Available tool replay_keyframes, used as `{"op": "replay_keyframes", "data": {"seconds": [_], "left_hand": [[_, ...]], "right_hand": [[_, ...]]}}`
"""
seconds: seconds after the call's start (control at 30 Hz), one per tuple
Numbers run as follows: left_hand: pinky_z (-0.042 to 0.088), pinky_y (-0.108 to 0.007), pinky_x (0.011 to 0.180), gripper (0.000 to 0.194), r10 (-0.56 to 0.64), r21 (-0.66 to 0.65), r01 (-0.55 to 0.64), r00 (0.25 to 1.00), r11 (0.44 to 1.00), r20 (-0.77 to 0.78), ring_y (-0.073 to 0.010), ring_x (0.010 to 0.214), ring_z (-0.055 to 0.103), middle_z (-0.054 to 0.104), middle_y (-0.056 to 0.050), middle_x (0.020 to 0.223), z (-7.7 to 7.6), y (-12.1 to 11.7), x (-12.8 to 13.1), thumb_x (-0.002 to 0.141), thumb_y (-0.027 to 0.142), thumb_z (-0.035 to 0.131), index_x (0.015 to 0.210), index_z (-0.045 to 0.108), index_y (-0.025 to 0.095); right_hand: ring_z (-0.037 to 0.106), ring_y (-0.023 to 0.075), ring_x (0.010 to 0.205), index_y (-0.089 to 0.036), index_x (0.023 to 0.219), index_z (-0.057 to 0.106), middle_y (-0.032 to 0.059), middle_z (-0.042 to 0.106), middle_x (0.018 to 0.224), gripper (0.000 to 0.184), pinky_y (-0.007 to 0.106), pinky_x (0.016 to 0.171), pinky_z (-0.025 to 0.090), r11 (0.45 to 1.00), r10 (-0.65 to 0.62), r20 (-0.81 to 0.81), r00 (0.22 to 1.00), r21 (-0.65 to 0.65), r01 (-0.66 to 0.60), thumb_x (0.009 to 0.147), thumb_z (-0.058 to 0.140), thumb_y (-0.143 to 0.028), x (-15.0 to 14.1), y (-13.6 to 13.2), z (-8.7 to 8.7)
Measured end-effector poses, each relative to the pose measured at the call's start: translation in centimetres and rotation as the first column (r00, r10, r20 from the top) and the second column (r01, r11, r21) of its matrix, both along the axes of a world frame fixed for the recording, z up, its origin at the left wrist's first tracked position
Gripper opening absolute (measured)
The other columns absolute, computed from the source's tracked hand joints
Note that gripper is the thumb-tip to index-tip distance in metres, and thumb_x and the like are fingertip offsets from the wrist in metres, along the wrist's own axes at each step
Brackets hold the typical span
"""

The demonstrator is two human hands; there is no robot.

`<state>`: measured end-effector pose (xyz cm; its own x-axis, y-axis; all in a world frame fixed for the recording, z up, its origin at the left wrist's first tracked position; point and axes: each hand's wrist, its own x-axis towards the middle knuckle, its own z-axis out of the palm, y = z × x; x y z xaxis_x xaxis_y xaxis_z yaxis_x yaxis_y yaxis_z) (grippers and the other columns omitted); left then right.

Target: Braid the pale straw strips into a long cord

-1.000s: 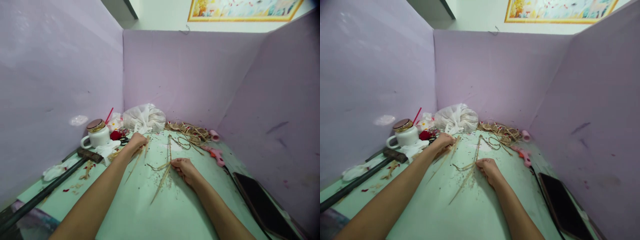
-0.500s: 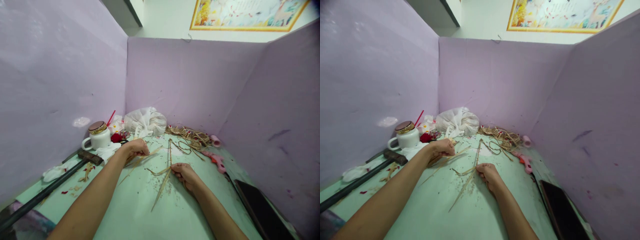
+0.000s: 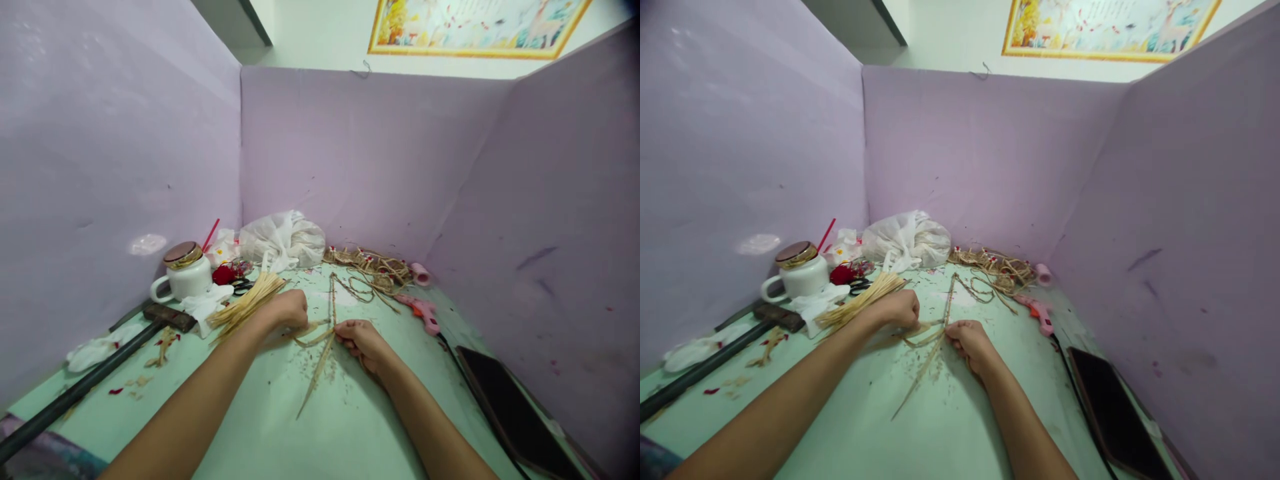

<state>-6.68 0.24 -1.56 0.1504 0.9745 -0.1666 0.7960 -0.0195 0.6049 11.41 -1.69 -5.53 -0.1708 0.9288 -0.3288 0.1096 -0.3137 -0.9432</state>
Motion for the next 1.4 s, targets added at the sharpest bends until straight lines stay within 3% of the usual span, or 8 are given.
{"op": "replay_keyframes", "data": {"seconds": [0.17, 0.33, 0.4, 0.47, 0.57, 0.77, 1.17, 1.4], "left_hand": [[0.035, -0.025, 0.052, 0.006, -0.094, 0.086, 0.125, 0.950, 0.988, -0.296, -0.0173, 0.053, 0.053, 0.059, -0.005, 0.054, -1.0, 0.2, 0.2, 0.049, 0.018, 0.062, 0.054, 0.064, 0.017], [0.038, -0.024, 0.061, 0.019, 0.375, 0.408, -0.248, 0.886, 0.879, -0.271, -0.0206, 0.074, 0.058, 0.064, -0.014, 0.076, -0.8, 0.9, -0.7, 0.059, 0.013, 0.053, 0.073, 0.066, 0.013], [0.037, -0.022, 0.058, 0.018, 0.312, 0.333, -0.243, 0.934, 0.911, -0.174, -0.0178, 0.069, 0.057, 0.062, -0.010, 0.070, -0.2, 0.8, -0.6, 0.060, 0.015, 0.053, 0.072, 0.066, 0.013], [0.035, -0.021, 0.050, 0.014, 0.102, 0.088, -0.099, 0.994, 0.991, -0.031, -0.0138, 0.055, 0.052, 0.057, -0.004, 0.056, 0.1, 0.5, 0.0, 0.058, 0.018, 0.055, 0.068, 0.065, 0.014], [0.030, -0.020, 0.041, 0.012, -0.059, -0.193, 0.079, 0.992, 0.978, 0.112, -0.0095, 0.041, 0.041, 0.046, 0.002, 0.042, -0.3, 0.2, 1.1, 0.052, 0.018, 0.059, 0.062, 0.062, 0.013], [0.025, -0.020, 0.037, 0.014, -0.069, -0.224, 0.108, 0.982, 0.969, 0.178, -0.0081, 0.036, 0.036, 0.042, 0.004, 0.038, -1.8, 0.2, 1.7, 0.051, 0.020, 0.059, 0.063, 0.062, 0.013], [0.023, -0.019, 0.037, 0.012, 0.031, -0.127, -0.002, 0.975, 0.992, 0.221, -0.0055, 0.035, 0.030, 0.038, 0.005, 0.038, -0.7, -1.2, 3.5, 0.057, 0.019, 0.057, 0.062, 0.063, 0.010], [0.018, -0.020, 0.035, 0.013, 0.179, -0.295, -0.119, 0.966, 0.948, 0.188, -0.0066, 0.031, 0.030, 0.037, 0.004, 0.033, -0.4, -1.0, 4.1, 0.055, 0.022, 0.061, 0.049, 0.052, 0.014]], "right_hand": [[0.024, 0.0026, 0.034, -0.012, 0.057, 0.051, -0.0037, 0.043, 0.044, 0.007, 0.018, 0.034, 0.011, 1.000, -0.008, 0.021, 1.000, 0.007, 0.008, 0.064, 0.052, -0.013, -0.1, -0.1, 0.2], [0.025, 0.0027, 0.034, -0.012, 0.057, 0.051, -0.0040, 0.043, 0.044, 0.008, 0.018, 0.035, 0.012, 1.000, 0.003, 0.019, 1.000, 0.015, -0.003, 0.065, 0.052, -0.013, 0.0, 0.0, 0.1], [0.026, 0.0027, 0.035, -0.012, 0.057, 0.051, -0.0035, 0.044, 0.045, 0.008, 0.018, 0.035, 0.012, 1.000, 0.002, 0.018, 1.000, 0.016, -0.002, 0.065, 0.053, -0.013, 0.0, 0.0, 0.2], [0.026, 0.0026, 0.035, -0.011, 0.056, 0.052, -0.0033, 0.045, 0.045, 0.008, 0.018, 0.035, 0.012, 1.000, 0.002, 0.016, 1.000, 0.013, -0.002, 0.064, 0.053, -0.012, 0.1, 0.0, 0.3], [0.024, 0.0025, 0.034, -0.011, 0.056, 0.052, -0.0043, 0.042, 0.042, 0.010, 0.019, 0.035, 0.012, 1.000, 0.023, -0.005, 1.000, 0.011, -0.023, 0.065, 0.052, -0.012, 0.2, -0.1, 0.3], [0.028, 0.0027, 0.035, -0.010, 0.058, 0.055, -0.0027, 0.048, 0.045, 0.007, 0.018, 0.035, 0.013, 0.999, 0.013, -0.025, 1.000, 0.034, -0.012, 0.065, 0.052, -0.009, 0.2, 0.1, 0.2], [0.029, 0.0027, 0.034, -0.011, 0.057, 0.054, -0.0025, 0.048, 0.044, 0.010, 0.017, 0.034, 0.016, 1.000, -0.011, -0.042, 0.999, 0.014, 0.011, 0.066, 0.053, -0.009, 0.2, 0.1, 0.2], [0.029, 0.0029, 0.035, -0.011, 0.056, 0.053, -0.0026, 0.049, 0.044, 0.009, 0.017, 0.034, 0.015, 1.000, -0.007, -0.049, 0.999, 0.028, 0.009, 0.065, 0.054, -0.010, 0.1, 0.1, 0.2]]}}
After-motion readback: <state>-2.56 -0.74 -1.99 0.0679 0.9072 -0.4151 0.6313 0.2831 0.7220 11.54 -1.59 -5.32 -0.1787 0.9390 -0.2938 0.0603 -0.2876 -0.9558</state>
